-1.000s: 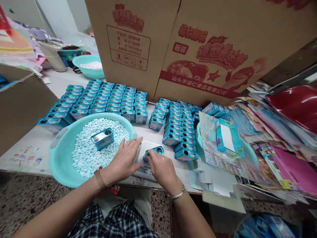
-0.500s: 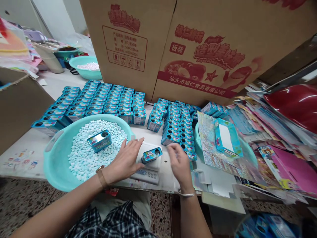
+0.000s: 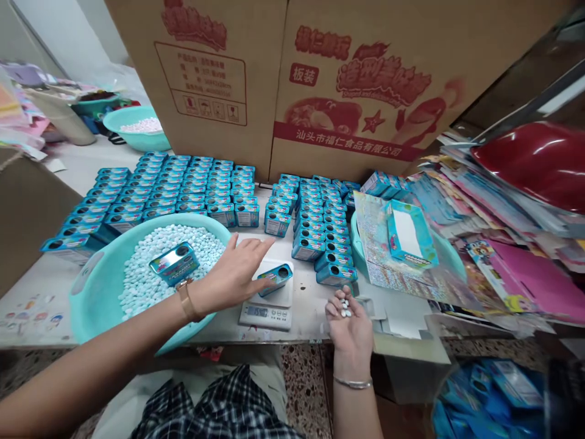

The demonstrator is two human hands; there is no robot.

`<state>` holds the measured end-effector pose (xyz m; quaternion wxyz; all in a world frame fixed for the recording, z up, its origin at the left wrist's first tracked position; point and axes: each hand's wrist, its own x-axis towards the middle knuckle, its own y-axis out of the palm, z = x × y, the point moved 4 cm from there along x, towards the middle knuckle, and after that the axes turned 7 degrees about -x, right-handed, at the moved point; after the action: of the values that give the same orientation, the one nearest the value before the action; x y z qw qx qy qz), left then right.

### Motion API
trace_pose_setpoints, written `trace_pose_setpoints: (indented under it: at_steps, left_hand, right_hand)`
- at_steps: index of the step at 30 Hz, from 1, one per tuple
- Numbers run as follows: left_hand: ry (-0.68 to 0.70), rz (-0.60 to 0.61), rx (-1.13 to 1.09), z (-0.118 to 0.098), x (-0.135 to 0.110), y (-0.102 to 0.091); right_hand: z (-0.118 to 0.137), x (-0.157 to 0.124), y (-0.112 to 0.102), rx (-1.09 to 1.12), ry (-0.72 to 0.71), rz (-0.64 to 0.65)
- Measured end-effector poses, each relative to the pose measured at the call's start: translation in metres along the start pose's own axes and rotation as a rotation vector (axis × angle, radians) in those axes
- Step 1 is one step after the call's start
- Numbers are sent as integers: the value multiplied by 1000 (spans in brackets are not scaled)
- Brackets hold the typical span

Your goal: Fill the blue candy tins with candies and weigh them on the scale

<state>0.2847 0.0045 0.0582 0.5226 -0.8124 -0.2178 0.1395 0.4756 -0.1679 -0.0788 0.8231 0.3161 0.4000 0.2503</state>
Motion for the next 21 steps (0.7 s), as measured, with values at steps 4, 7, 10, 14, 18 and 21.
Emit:
trace_pose_setpoints:
  at_steps: [4,7,10,14,18,21]
  left_hand:
    - [151,4,152,0,13,-14]
    - [374,31,307,0,23,-19]
    - [633,102,329,2,28,-14]
    - [794,330,309,5,33,8]
    - [848,421,358,6,47,29]
    - [852,218,448,13,70,30]
  right_hand:
    - [3,-4,-5,37,44,47]
    - [4,-4,-10,51,49,81]
    - [0,-3,-13,52,50,110]
    - [-8,0,-13,70,62,124]
    - [-13,3,-13,82,75,119]
    - [-11,4,-19,85,72,118]
